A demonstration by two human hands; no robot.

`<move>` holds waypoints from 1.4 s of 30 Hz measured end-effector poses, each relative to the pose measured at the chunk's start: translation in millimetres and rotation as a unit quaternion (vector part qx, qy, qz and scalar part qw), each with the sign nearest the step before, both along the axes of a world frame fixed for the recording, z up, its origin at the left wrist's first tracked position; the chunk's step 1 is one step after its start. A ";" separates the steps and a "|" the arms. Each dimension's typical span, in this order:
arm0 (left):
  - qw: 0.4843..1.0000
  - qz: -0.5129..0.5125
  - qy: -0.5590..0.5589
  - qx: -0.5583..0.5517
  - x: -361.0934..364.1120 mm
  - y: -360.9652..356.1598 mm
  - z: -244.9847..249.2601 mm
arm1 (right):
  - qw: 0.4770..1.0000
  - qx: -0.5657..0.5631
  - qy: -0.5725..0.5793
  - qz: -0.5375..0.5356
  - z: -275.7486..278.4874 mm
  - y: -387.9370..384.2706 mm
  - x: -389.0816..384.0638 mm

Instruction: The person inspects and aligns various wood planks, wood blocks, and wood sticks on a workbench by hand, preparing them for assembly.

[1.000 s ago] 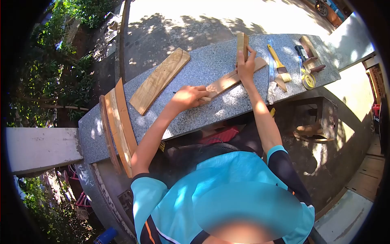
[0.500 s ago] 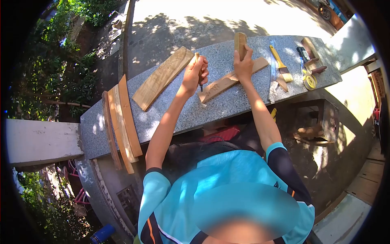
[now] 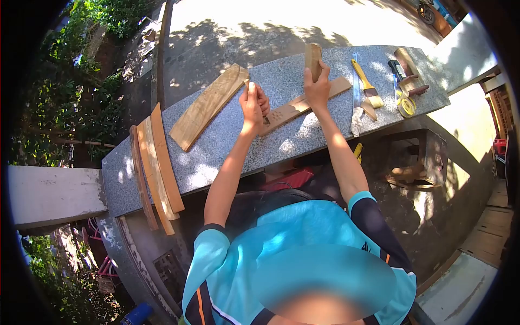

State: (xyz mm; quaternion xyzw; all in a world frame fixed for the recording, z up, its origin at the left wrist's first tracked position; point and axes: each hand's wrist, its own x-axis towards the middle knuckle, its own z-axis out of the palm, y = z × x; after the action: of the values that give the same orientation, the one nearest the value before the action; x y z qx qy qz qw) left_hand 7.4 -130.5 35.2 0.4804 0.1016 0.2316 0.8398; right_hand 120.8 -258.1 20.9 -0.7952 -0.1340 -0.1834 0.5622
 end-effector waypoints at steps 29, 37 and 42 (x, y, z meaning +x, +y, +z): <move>0.990 0.047 0.039 0.128 17.1 -4.8 -4.8 | 0.998 -0.057 0.004 0.023 -5.8 1.5 -2.9; 0.950 -0.265 0.073 0.145 20.5 1.4 0.8 | 0.998 -0.052 -0.021 0.015 -6.8 2.3 -2.5; 0.867 -0.402 0.109 0.274 39.3 5.1 -2.0 | 0.997 -0.062 -0.035 0.013 -10.1 0.8 -0.7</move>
State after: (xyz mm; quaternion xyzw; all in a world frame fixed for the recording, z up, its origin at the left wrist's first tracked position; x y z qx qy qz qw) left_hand 46.7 -125.4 33.2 0.7127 -0.0773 -0.1611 0.6784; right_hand 120.1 -257.3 10.7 -0.8200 -0.1748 -0.1955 0.5087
